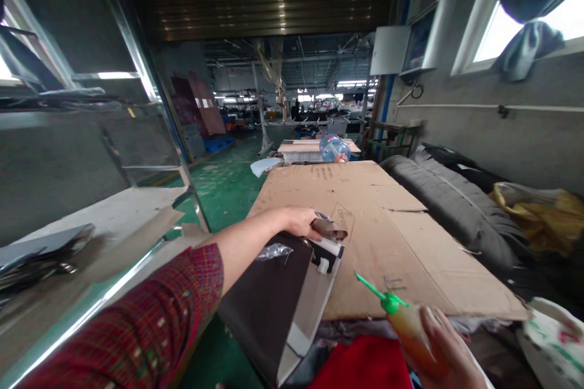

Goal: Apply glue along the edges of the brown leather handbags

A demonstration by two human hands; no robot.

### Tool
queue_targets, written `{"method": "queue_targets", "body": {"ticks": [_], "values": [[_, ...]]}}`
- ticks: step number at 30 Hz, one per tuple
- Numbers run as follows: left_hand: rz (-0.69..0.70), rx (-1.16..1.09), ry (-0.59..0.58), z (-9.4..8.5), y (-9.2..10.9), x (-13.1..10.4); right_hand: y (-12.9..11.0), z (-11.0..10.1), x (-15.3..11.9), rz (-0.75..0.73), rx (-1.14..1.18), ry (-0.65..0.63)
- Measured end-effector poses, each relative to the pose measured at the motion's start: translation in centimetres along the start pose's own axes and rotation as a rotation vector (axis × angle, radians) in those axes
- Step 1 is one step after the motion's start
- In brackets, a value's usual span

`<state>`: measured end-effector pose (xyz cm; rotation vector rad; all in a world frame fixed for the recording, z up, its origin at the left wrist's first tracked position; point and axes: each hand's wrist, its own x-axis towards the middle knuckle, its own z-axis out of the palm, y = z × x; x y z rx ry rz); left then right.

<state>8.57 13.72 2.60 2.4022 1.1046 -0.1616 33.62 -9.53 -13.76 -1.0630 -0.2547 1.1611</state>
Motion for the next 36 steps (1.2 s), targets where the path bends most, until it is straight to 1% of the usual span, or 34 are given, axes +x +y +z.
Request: {"method": "queue_targets", "body": {"ticks": [1, 3, 5, 8, 11, 15, 19, 22, 25, 26, 28, 31, 34, 36], "values": [[-0.009, 0.012, 0.008, 1.1, -0.3, 0.7, -0.1, 0.0, 0.1, -0.011, -0.019, 0.032], [-0.015, 0.017, 0.009, 3.3, -0.7, 1.8, -0.3, 0.1, 0.2, -0.047, -0.104, 0.03], [-0.006, 0.006, 0.006, 5.0, -1.2, 2.3, -0.4, 0.4, 0.1, -0.167, -0.314, -0.004], [-0.002, 0.0, 0.018, 6.3, -2.0, 2.4, -0.4, 0.9, 0.0, -0.385, -0.657, -0.097], [-0.015, 0.018, 0.03, 6.6, -2.5, 1.9, -0.4, 1.2, 0.4, -0.486, -0.781, -0.167], [-0.034, 0.05, 0.036, 6.8, -2.6, 1.4, -0.7, 1.5, 1.7, -0.598, -0.918, -0.24], [-0.044, 0.082, 0.024, 7.0, -2.4, 1.4, -1.2, 2.2, 2.3, -0.67, -0.964, -0.317], [-0.056, 0.106, 0.02, 7.1, -2.4, 1.5, -1.6, 2.6, 2.0, -0.659, -0.973, -0.355], [-0.074, 0.128, 0.019, 7.3, -2.4, 1.5, -1.8, 2.6, 1.5, -0.574, -0.988, -0.472], [-0.076, 0.134, 0.017, 7.3, -2.4, 1.6, -1.9, 2.6, 1.5, -0.567, -0.993, -0.503], [-0.076, 0.141, 0.008, 7.4, -2.5, 1.6, -2.0, 2.5, 1.6, -0.62, -1.001, -0.504], [-0.077, 0.15, -0.012, 7.3, -2.6, 1.6, -2.2, 2.6, 2.0, -0.739, -1.016, -0.442], [-0.073, 0.165, -0.026, 7.2, -2.6, 1.5, -2.6, 2.7, 2.1, -0.718, -1.056, -0.518], [-0.071, 0.178, -0.031, 7.2, -2.5, 1.5, -2.7, 2.8, 2.0, -0.728, -1.072, -0.526]]}}
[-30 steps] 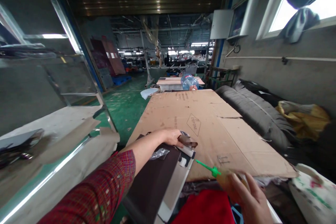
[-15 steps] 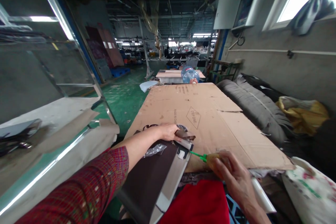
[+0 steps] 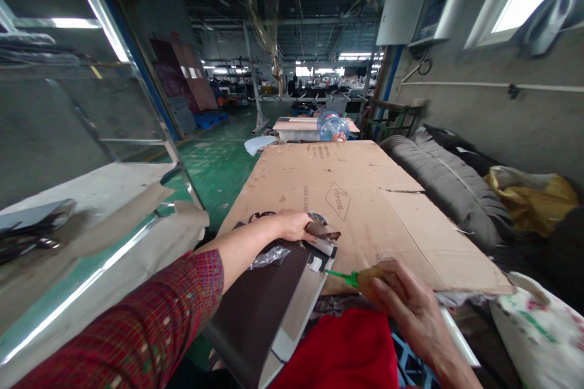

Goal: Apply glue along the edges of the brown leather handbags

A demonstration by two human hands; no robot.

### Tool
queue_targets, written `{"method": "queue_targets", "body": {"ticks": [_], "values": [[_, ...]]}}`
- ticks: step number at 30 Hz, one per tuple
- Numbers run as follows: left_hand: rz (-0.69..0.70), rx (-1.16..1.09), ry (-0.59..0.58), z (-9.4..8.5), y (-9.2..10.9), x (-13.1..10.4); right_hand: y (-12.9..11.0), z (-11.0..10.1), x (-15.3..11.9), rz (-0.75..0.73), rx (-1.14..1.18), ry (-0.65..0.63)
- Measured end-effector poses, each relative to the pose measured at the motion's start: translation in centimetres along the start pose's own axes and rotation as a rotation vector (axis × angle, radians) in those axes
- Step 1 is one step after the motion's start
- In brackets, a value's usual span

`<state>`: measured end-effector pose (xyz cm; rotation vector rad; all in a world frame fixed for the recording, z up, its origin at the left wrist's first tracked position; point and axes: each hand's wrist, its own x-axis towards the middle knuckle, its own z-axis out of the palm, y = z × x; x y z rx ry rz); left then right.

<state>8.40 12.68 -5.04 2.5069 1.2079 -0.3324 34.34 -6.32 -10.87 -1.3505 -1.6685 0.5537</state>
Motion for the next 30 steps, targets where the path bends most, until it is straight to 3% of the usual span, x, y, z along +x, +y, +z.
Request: {"method": "queue_targets", "body": {"ticks": [3, 7, 11, 14, 19, 24, 28, 30], "values": [[-0.004, 0.013, -0.006, -0.1, 0.1, -0.1, 0.0, 0.0, -0.1, -0.023, -0.037, 0.078], [-0.002, 0.009, -0.011, 0.0, 0.0, 0.0, -0.2, 0.2, -0.8, -0.048, -0.012, -0.051], [0.021, 0.0, -0.01, 0.1, -0.3, 0.2, -1.1, 0.4, -1.9, -0.148, -0.031, -0.012], [0.032, -0.013, -0.004, 0.3, -0.5, 0.3, -1.4, 0.5, -2.4, -0.173, -0.018, -0.081], [0.026, -0.029, 0.004, 0.5, -0.6, 0.4, -0.9, 0.8, -2.6, -0.17, -0.072, 0.061], [0.036, -0.04, -0.005, 0.5, -0.5, 0.3, -1.2, 0.9, -3.2, -0.163, 0.011, -0.145], [0.039, -0.048, 0.004, 0.6, -0.6, 0.3, -1.5, 1.0, -3.7, -0.205, -0.057, 0.017], [0.036, -0.047, 0.004, 0.7, -0.6, 0.3, -1.7, 1.0, -4.0, -0.242, -0.047, -0.041]]}}
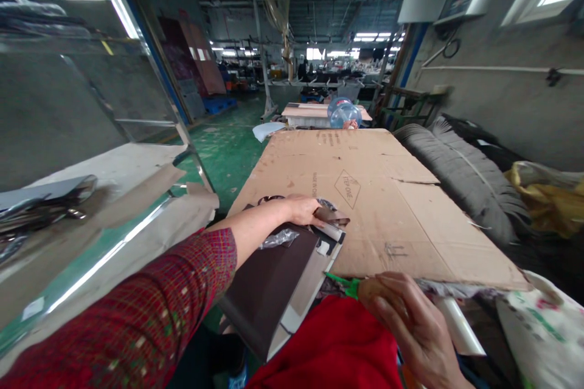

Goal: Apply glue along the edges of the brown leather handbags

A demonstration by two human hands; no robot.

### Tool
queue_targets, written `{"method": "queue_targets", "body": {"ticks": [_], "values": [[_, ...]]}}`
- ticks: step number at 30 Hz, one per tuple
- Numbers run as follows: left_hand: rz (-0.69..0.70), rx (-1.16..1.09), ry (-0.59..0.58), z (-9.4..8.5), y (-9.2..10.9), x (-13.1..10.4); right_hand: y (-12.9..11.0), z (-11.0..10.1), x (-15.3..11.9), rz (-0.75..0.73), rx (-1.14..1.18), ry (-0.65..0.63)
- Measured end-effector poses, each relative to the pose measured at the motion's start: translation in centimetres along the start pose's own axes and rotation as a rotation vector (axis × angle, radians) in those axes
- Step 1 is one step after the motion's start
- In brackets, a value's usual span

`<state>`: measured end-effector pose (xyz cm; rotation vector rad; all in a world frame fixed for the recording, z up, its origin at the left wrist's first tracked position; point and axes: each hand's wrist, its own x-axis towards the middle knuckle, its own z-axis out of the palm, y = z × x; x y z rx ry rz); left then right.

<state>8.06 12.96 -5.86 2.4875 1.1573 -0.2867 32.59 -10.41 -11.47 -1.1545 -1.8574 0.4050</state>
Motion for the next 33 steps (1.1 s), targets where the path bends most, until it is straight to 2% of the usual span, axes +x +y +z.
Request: {"method": "queue_targets", "body": {"ticks": [2, 3, 7, 11, 15, 20, 24, 28, 33], "values": [[-0.011, 0.001, -0.003, 0.0, 0.1, 0.0, -0.4, 0.1, -0.3, -0.041, 0.034, -0.092], [-0.016, 0.001, -0.005, 0.0, 0.1, 0.0, -0.6, 0.2, -0.4, -0.054, 0.033, -0.098], [-0.03, 0.003, -0.005, -0.2, 0.3, 0.0, -1.0, 0.6, -0.7, -0.048, -0.036, 0.028], [-0.028, 0.001, -0.007, -0.3, 0.4, -0.1, -1.6, 0.6, -0.8, -0.071, 0.035, -0.13], [-0.012, -0.006, 0.001, -0.3, 0.5, -0.2, -2.0, 0.5, -1.2, -0.042, -0.027, -0.057], [-0.002, -0.01, -0.002, -0.3, 0.5, -0.3, -2.3, 0.8, -2.1, -0.114, -0.006, -0.138], [0.003, -0.008, -0.002, -0.4, 0.6, -0.4, -2.5, 0.9, -2.3, -0.098, -0.102, -0.056], [-0.001, -0.002, -0.003, -0.5, 0.8, -0.5, -2.7, 1.2, -2.5, -0.12, -0.032, -0.132], [-0.012, 0.009, -0.001, -0.5, 0.8, -0.5, -2.4, 1.4, -3.0, -0.061, -0.072, -0.082]]}}
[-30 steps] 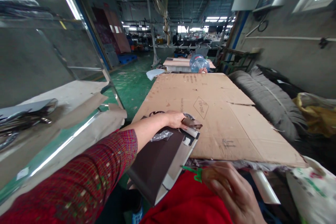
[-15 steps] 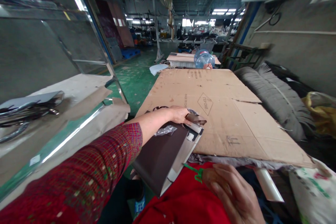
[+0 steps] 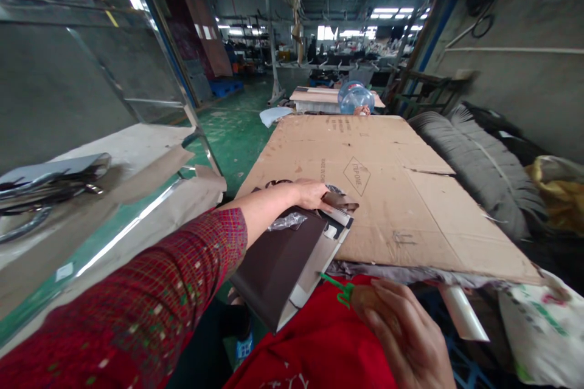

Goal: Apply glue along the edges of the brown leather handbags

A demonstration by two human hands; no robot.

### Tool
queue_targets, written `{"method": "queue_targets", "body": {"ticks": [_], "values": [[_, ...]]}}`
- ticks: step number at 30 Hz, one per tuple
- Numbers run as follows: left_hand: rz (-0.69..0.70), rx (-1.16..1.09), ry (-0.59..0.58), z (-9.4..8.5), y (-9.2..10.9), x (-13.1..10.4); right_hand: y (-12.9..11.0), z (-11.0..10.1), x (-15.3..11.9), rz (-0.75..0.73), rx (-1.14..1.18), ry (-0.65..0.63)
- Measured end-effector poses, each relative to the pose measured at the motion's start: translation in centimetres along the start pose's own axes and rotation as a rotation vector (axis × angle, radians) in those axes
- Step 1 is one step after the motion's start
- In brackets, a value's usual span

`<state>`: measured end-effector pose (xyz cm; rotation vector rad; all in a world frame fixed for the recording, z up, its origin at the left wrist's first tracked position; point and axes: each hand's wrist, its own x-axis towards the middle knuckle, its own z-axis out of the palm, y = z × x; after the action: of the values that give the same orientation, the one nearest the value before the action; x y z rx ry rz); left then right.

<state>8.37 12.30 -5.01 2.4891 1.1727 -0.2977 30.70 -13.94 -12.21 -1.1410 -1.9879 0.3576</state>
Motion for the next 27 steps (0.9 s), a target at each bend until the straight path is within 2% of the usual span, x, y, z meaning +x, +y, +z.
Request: {"method": "queue_targets", "body": {"ticks": [5, 9, 13, 17, 21, 25, 27], "values": [[-0.007, 0.001, 0.004, 0.2, 0.0, 0.0, -0.8, 0.3, -0.5, 0.008, 0.1, -0.147], [-0.004, -0.014, 0.008, 0.3, -0.1, 0.0, -1.8, 0.7, -0.6, 0.119, 0.113, -0.043], [-0.001, -0.019, 0.02, 0.4, -0.2, -0.1, -2.0, 0.7, -0.5, 0.222, 0.235, -0.104], [-0.017, -0.018, 0.032, 0.6, -0.4, 0.0, -1.9, 0.8, -0.6, 0.292, 0.261, -0.003], [-0.002, -0.015, 0.052, 0.9, -0.7, 0.1, -2.1, 1.1, -0.4, 0.39, 0.415, -0.105], [-0.008, -0.005, 0.07, 1.1, -0.8, 0.1, -2.2, 1.0, -0.2, 0.498, 0.449, -0.027], [-0.013, -0.003, 0.084, 1.1, -0.7, 0.0, -2.2, 1.0, -0.2, 0.529, 0.485, -0.049]]}}
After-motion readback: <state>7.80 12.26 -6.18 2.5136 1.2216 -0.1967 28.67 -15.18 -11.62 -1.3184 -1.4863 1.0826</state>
